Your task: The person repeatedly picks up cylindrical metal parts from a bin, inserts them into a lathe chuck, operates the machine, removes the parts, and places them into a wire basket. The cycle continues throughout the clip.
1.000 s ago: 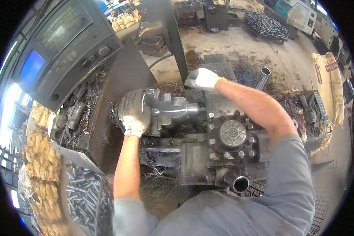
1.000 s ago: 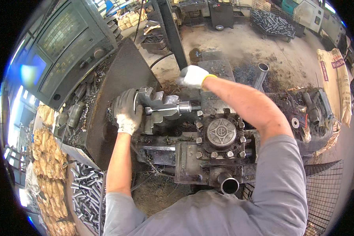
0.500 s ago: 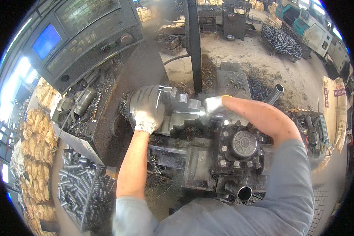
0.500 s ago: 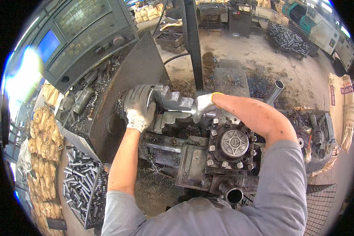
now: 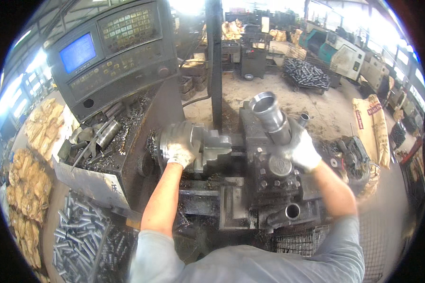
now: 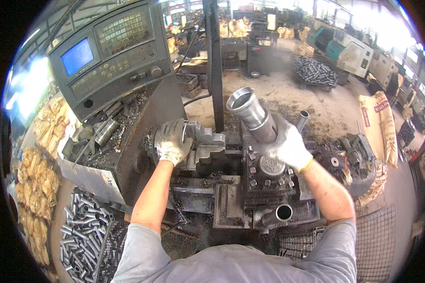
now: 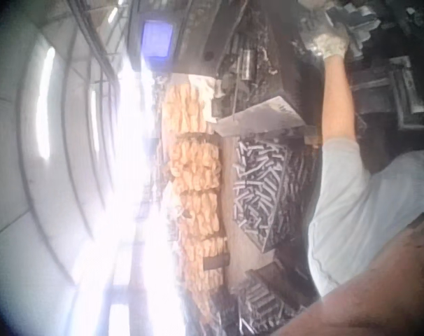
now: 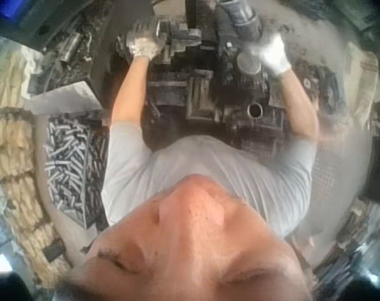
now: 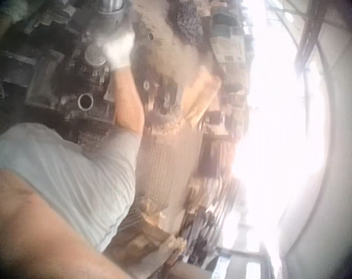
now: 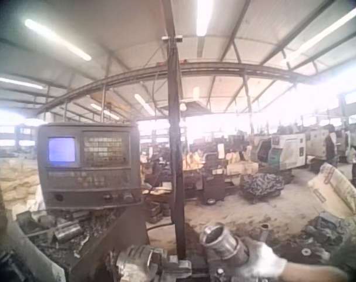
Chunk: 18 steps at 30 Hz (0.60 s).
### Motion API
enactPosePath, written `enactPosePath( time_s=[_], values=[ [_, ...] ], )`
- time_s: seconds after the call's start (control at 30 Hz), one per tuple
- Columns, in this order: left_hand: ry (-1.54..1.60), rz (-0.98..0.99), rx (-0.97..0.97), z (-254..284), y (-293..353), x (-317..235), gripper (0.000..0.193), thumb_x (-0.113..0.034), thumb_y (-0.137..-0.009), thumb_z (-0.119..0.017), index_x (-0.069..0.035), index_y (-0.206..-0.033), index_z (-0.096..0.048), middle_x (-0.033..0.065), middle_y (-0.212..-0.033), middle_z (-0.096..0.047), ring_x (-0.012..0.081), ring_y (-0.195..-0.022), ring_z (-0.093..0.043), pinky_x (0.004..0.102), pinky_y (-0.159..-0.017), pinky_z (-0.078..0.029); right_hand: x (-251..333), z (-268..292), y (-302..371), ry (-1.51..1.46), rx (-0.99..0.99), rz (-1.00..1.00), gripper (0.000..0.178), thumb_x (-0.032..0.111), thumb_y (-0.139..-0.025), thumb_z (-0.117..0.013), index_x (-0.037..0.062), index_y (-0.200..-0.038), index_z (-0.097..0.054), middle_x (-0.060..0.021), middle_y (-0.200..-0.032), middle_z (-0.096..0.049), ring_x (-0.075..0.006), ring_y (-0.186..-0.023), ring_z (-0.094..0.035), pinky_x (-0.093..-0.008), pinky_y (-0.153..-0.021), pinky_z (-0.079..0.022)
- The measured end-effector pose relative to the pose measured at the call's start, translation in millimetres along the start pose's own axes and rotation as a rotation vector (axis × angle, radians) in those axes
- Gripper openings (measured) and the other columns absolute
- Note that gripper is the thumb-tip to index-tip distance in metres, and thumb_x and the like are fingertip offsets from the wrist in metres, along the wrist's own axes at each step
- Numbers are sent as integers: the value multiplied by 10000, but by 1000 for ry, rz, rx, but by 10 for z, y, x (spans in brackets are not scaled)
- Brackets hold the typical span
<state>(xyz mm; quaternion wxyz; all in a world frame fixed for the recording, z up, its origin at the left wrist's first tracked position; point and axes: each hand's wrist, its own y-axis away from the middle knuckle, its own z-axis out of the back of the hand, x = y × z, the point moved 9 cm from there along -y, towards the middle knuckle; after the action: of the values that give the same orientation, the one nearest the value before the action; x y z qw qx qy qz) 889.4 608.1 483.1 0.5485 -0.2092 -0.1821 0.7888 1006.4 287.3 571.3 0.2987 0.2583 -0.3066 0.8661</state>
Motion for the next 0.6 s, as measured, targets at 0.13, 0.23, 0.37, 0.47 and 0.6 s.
enactPosePath(
  time_s=[0.13, 0.23, 0.37, 0.47, 0.6],
  values=[
    [934, 9, 107, 149, 576, -496, 753, -313, -958, -749, 5, -1575, -458, 215, -1630, -471, 381, -1516, -435, 469, -1269, -346, 204, -909, 890, -552, 245, -431, 566, 283, -768, -878, -10, -1214, -691, -93, -1049, -756, -184, -931, -722, -365, -880, -601],
    [1791, 174, 517, -346, 1559, -1182, 663, -210, -985, -741, 9, -1553, -479, 177, -1476, -621, 302, -1376, -597, 451, -1206, -443, 118, -1733, 1590, -881, 455, -638, 506, 351, -875, -811, -3, -1222, -708, -54, -1063, -725, -141, -949, -687, -315, -855, -572],
    [1924, 1125, 755, -1320, 2660, -1146, 427, -239, -984, -758, 1, -1320, -651, 136, -1190, -737, 283, -1019, -722, 439, -948, -587, -310, -2261, 2459, -1270, 405, -933, 547, 482, -1004, -727, 25, -1301, -674, -64, -1073, -738, -194, -899, -727, -339, -742, -598],
    [1883, 1205, 695, -1537, 2966, -1198, 376, -275, -991, -763, -17, -1259, -707, 116, -1167, -745, 261, -1048, -714, 412, -947, -574, -663, -2540, 2903, -832, 592, -1079, 456, 299, -921, -852, 29, -1255, -699, -60, -949, -746, -185, -692, -715, -325, -511, -583],
    [2022, 1086, 583, -1519, 3039, -1208, 354, -333, -1036, -654, -69, -1261, -723, 65, -1167, -735, 215, -1099, -683, 372, -994, -538, -715, -2411, 2713, -475, 533, -655, 591, 372, -813, -907, -17, -1216, -718, -104, -905, -767, -200, -788, -740, -382, -664, -600]
  ],
)
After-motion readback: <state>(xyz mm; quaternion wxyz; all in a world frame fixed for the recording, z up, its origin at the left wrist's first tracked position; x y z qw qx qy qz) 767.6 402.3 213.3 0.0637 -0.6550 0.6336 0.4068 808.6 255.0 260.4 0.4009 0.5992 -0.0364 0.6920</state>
